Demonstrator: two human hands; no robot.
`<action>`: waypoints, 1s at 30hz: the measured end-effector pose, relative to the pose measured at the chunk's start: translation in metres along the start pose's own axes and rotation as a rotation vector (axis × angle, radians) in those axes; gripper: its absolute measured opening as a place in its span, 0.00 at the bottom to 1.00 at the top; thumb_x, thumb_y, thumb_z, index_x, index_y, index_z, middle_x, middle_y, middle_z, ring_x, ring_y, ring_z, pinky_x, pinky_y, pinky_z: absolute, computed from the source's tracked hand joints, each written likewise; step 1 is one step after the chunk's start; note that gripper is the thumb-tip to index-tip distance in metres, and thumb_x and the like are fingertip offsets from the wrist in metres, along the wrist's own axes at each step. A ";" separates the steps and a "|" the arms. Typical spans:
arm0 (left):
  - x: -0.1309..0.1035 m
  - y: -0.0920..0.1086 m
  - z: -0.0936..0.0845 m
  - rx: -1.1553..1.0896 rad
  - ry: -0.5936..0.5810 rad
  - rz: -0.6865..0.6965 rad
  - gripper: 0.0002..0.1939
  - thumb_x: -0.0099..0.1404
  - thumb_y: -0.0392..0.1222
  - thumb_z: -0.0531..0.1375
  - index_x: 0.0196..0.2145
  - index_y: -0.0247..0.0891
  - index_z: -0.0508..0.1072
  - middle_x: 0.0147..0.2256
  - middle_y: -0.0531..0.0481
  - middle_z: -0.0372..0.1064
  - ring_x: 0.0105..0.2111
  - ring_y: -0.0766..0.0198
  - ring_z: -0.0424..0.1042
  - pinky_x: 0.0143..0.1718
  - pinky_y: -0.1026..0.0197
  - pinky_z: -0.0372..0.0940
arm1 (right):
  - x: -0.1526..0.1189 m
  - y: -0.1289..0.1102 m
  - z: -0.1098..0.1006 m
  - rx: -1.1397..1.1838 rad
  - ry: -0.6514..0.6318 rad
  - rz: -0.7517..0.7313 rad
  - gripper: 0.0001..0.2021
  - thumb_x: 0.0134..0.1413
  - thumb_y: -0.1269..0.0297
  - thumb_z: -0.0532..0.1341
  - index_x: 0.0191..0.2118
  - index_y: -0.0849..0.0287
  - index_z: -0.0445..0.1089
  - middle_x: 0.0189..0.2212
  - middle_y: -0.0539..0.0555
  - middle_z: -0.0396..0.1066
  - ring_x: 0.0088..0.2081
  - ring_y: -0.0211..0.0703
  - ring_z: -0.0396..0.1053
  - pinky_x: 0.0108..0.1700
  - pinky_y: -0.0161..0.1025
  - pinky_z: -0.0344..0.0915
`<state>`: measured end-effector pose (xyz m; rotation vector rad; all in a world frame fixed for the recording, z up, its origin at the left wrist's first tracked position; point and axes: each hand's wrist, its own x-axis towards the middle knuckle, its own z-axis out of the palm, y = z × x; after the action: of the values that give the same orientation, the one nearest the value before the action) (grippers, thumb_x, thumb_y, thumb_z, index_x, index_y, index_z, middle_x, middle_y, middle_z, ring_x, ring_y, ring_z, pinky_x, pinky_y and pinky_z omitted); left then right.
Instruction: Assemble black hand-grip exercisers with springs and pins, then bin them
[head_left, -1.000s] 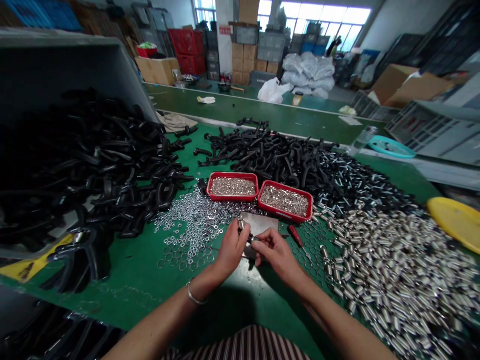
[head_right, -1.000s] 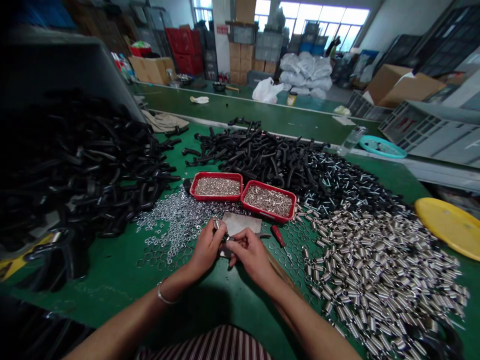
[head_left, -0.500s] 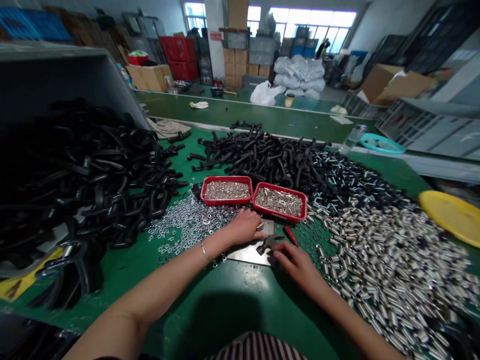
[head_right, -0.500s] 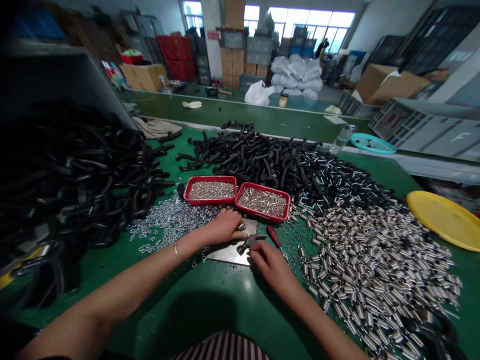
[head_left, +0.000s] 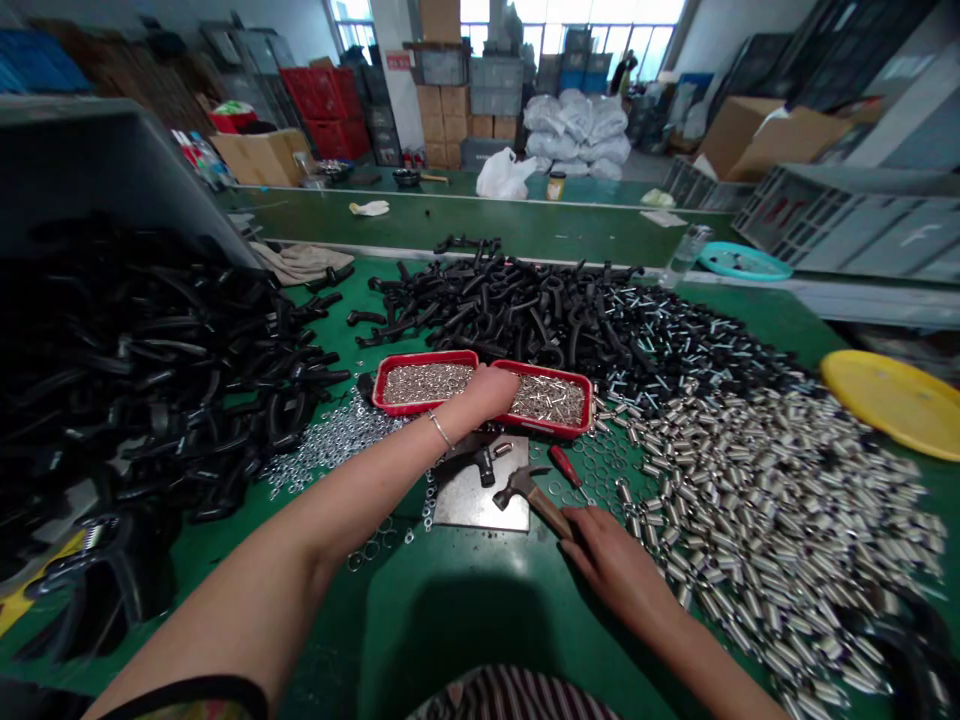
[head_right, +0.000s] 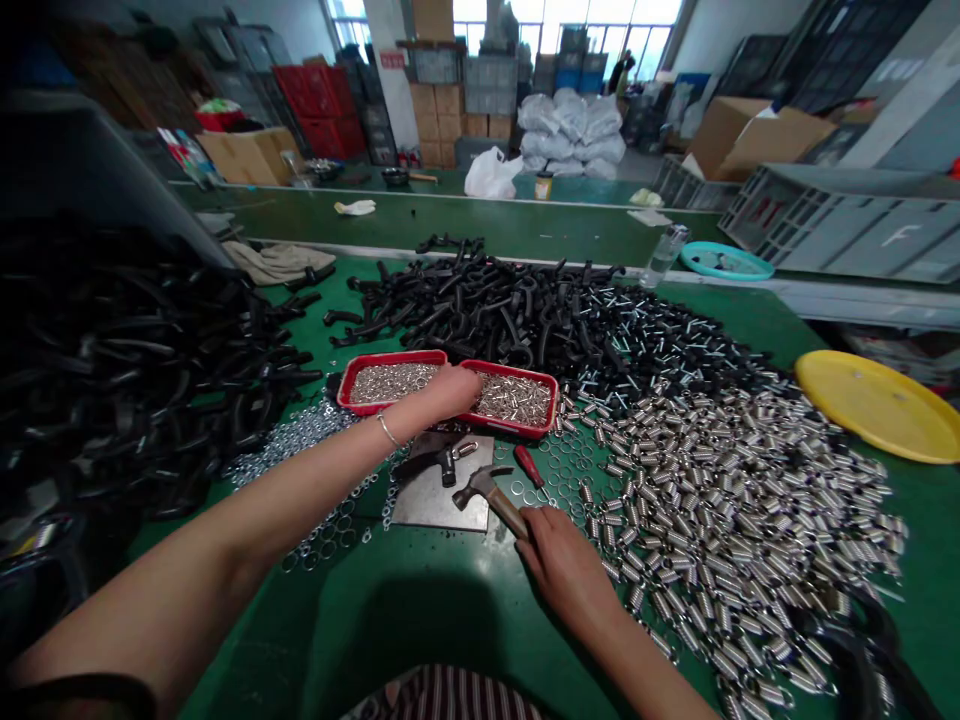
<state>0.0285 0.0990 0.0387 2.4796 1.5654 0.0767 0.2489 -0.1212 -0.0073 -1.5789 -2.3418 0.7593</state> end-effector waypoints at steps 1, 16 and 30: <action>-0.003 -0.002 0.001 -0.026 0.018 -0.007 0.07 0.59 0.28 0.60 0.32 0.33 0.78 0.37 0.36 0.77 0.44 0.48 0.75 0.50 0.49 0.62 | 0.002 0.000 -0.002 0.016 -0.008 0.008 0.15 0.64 0.64 0.55 0.53 0.59 0.67 0.46 0.63 0.71 0.49 0.55 0.70 0.53 0.51 0.66; -0.055 -0.026 0.005 -0.643 0.298 -0.066 0.06 0.67 0.39 0.56 0.36 0.36 0.72 0.34 0.48 0.74 0.36 0.61 0.72 0.41 0.60 0.64 | 0.028 0.001 -0.021 0.747 -0.301 0.349 0.19 0.58 0.42 0.58 0.37 0.56 0.63 0.23 0.46 0.68 0.19 0.38 0.66 0.21 0.35 0.60; -0.108 -0.047 0.044 -0.593 0.136 -0.272 0.06 0.64 0.38 0.56 0.30 0.37 0.71 0.33 0.47 0.74 0.35 0.57 0.72 0.37 0.58 0.63 | 0.027 -0.006 0.005 0.975 -0.235 0.375 0.19 0.61 0.43 0.58 0.35 0.56 0.61 0.14 0.40 0.61 0.11 0.29 0.55 0.14 0.27 0.48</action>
<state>-0.0533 0.0149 -0.0062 1.8260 1.6186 0.5839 0.2313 -0.1000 -0.0110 -1.4608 -1.3394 1.8687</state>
